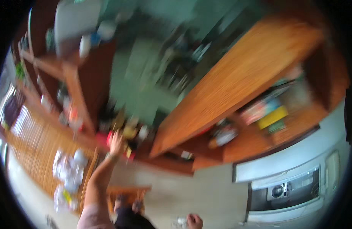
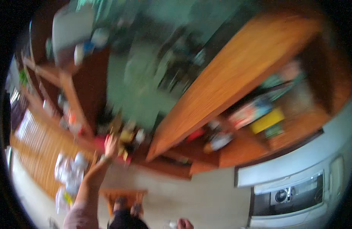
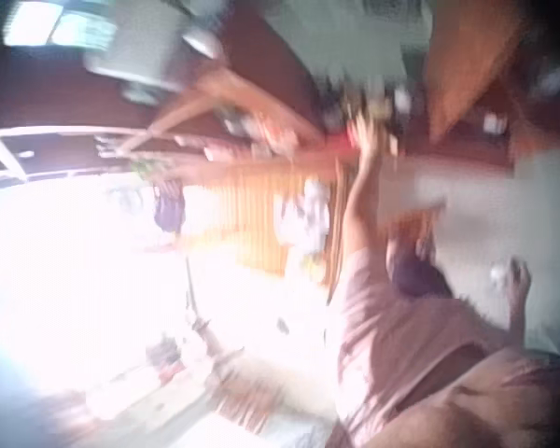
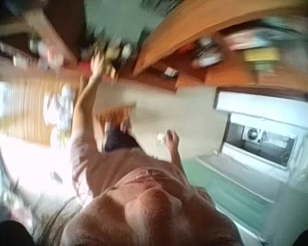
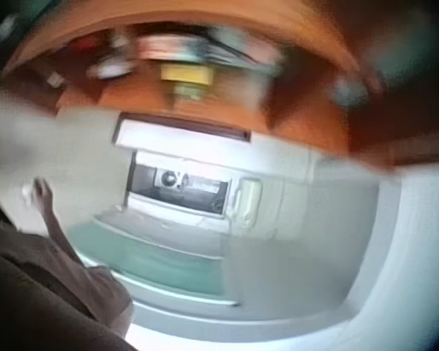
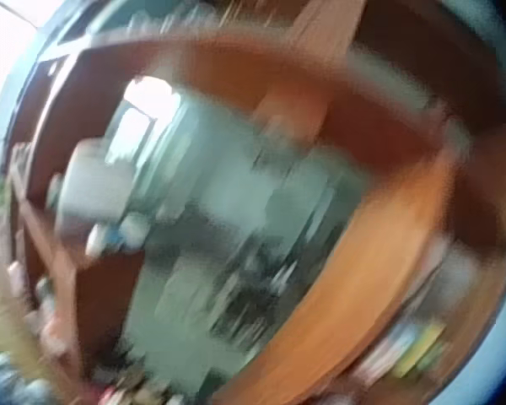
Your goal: Wipe and clean various household objects from a shelf.
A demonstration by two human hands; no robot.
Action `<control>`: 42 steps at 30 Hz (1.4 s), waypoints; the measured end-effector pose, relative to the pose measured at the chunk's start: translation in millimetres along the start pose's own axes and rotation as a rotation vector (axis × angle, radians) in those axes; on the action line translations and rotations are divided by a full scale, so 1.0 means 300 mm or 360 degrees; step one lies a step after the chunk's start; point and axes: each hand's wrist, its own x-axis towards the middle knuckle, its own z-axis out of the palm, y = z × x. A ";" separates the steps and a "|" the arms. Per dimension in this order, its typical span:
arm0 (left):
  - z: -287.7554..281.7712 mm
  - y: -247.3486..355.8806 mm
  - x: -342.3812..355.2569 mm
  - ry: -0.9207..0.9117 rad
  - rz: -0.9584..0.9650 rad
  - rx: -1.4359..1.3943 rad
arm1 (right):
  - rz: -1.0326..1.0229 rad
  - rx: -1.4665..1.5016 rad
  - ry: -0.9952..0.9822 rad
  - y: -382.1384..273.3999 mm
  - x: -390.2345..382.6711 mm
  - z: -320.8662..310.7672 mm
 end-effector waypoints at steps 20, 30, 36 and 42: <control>-2.106 1.457 1.336 0.0894 0.0645 -0.0429 | -0.1839 -0.0233 0.1720 -1.595 0.557 -1.675; -2.033 1.447 1.717 0.0799 0.0396 -0.0096 | -0.1706 -0.0190 0.1706 -1.540 0.647 -1.572; -2.054 1.527 1.773 0.0988 0.0120 0.0081 | -0.1730 -0.0098 0.1806 -1.531 0.654 -1.571; -2.040 1.510 1.803 0.0867 0.0229 0.0258 | -0.1680 -0.0149 0.1632 -1.529 0.645 -1.587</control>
